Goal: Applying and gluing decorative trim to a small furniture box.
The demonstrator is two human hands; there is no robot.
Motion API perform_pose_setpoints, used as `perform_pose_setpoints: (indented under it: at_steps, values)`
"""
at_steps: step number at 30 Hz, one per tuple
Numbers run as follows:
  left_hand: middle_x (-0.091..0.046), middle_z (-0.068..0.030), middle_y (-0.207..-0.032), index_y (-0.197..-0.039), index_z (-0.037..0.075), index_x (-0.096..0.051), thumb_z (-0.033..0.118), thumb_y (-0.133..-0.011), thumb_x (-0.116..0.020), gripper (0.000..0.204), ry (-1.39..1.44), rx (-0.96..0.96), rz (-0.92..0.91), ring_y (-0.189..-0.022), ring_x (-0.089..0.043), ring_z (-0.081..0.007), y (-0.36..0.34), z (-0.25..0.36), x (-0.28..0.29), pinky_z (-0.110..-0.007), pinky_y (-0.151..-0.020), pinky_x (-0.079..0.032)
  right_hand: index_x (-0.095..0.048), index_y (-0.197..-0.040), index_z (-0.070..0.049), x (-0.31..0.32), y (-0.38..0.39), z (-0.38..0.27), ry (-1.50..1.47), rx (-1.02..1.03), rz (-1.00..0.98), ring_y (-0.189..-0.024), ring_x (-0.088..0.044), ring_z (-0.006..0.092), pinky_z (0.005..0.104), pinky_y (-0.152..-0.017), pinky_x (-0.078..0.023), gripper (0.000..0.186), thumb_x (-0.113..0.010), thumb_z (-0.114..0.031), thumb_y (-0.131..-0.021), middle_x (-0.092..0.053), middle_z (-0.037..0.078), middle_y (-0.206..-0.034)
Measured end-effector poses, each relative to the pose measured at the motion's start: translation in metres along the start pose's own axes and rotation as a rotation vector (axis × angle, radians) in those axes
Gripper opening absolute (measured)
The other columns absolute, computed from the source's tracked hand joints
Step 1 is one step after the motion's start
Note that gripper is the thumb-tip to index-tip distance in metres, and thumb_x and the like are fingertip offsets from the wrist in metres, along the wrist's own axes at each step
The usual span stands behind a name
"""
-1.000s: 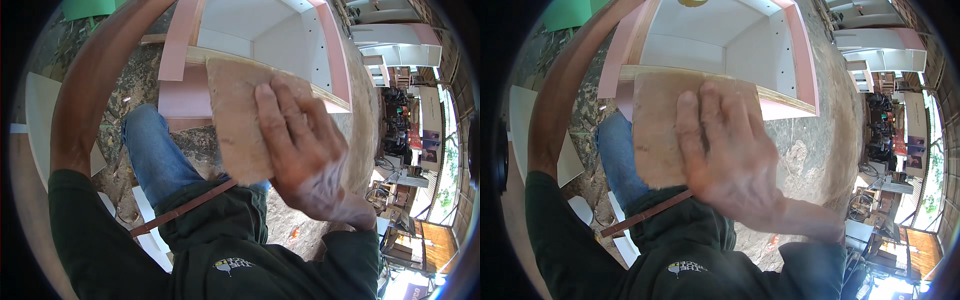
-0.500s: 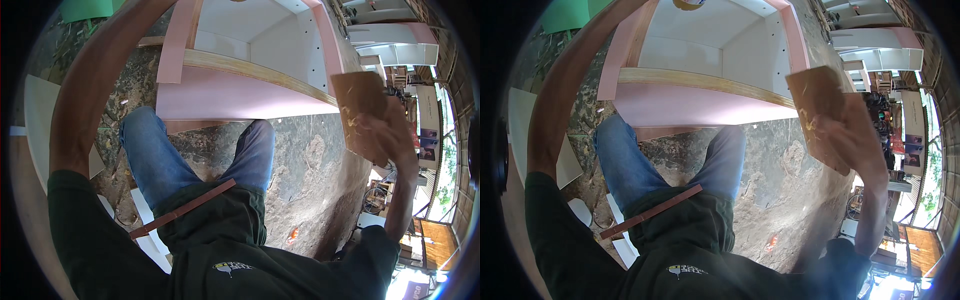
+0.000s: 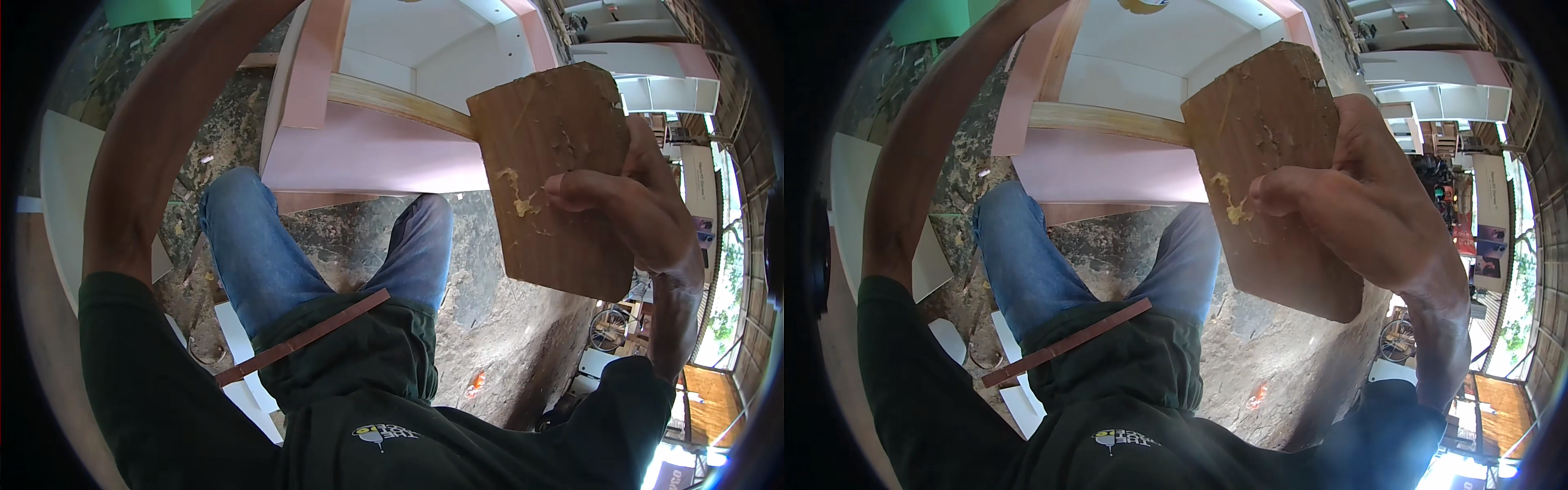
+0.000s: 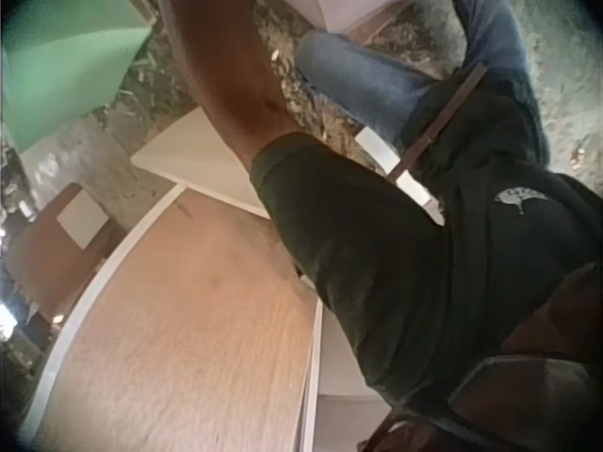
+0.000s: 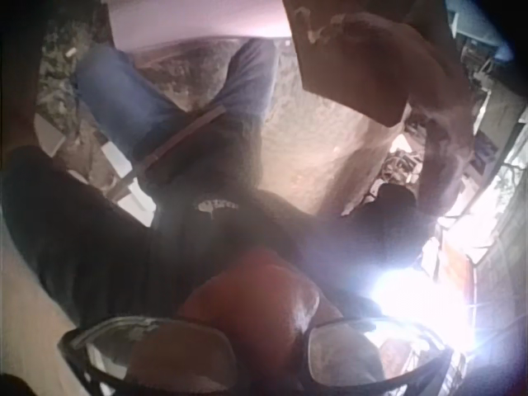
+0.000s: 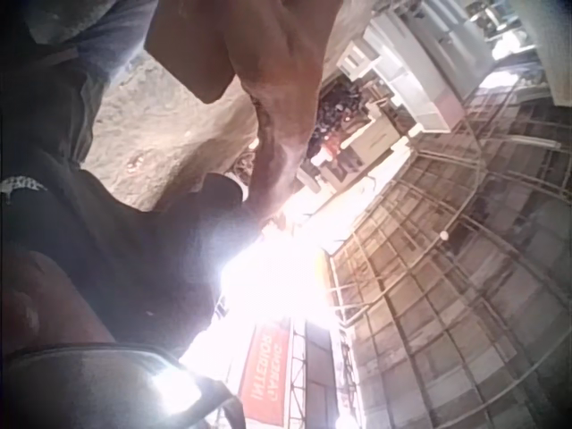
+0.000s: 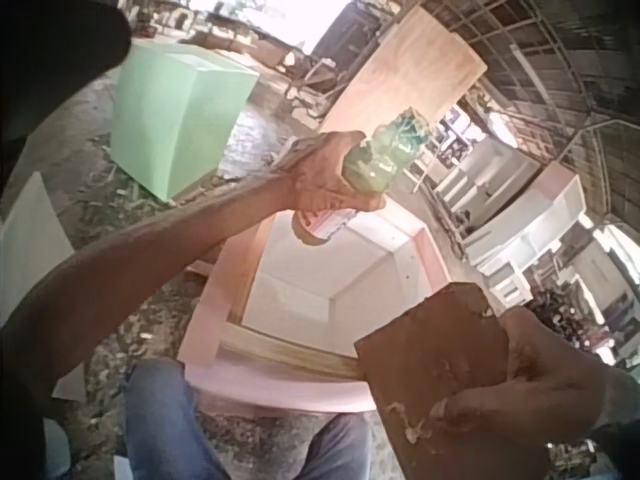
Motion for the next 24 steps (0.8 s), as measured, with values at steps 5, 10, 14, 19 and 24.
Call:
perform_pose_setpoints:
  at_steps: [5,10,14,19,24]
  values:
    - [-0.069,-0.0234,-0.100,-0.105,-0.002,-0.063,0.060,-0.064,-0.088,0.078,-0.066,-0.128,0.221,-0.095,-0.068,-0.0367,0.005,-0.002,-0.004,-0.045,-0.084,-0.052,-0.055,-0.123,0.004,-0.007,-0.007,-0.014,-0.081,0.020,-0.142,-0.086,-0.073,0.0199,0.0349,-0.081,-0.062,0.052,-0.079,-0.002,-0.077,-0.073,0.014,-0.101]
    - [-0.070,-0.0228,-0.098,-0.104,-0.001,-0.064,0.064,-0.062,-0.087,0.081,-0.070,0.005,0.040,-0.094,-0.069,-0.0372,-0.001,-0.003,-0.001,-0.046,-0.083,-0.052,-0.056,-0.123,0.004,-0.016,-0.007,-0.022,-0.133,0.044,-0.027,-0.086,-0.073,0.0193,0.0349,-0.082,-0.062,0.052,-0.078,0.000,-0.076,-0.072,0.013,-0.100]
    - [-0.071,-0.0215,-0.096,-0.104,-0.001,-0.064,0.065,-0.061,-0.086,0.081,-0.033,-0.008,0.034,-0.092,-0.069,-0.0364,-0.001,0.001,0.001,-0.046,-0.082,-0.053,-0.056,-0.123,0.005,-0.020,-0.009,-0.034,-0.054,0.048,-0.006,-0.086,-0.073,0.0187,0.0346,-0.082,-0.061,0.053,-0.077,0.001,-0.075,-0.072,0.013,-0.099]
    - [-0.071,-0.0212,-0.096,-0.104,0.000,-0.064,0.064,-0.061,-0.086,0.080,-0.009,-0.002,0.028,-0.091,-0.070,-0.0363,0.001,0.003,0.004,-0.046,-0.081,-0.053,-0.056,-0.122,0.004,-0.026,-0.013,-0.040,0.045,0.124,0.011,-0.087,-0.073,0.0188,0.0355,-0.082,-0.061,0.054,-0.078,0.001,-0.073,-0.072,0.013,-0.101]
    - [-0.071,-0.0217,-0.096,-0.104,0.000,-0.065,0.063,-0.062,-0.086,0.079,-0.022,0.017,0.021,-0.092,-0.070,-0.0365,0.000,0.005,0.004,-0.046,-0.081,-0.053,-0.055,-0.120,0.004,-0.030,-0.016,-0.044,0.027,0.202,-0.005,-0.090,-0.073,0.0199,0.0375,-0.082,-0.061,0.054,-0.078,0.001,-0.072,-0.071,0.014,-0.104]
Point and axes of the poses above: each hand's wrist, its own y-axis away from the middle knuckle, its own x-axis out of the back of the hand, z = x × y, the point moved 1 cm from there along -y, towards the middle knuckle
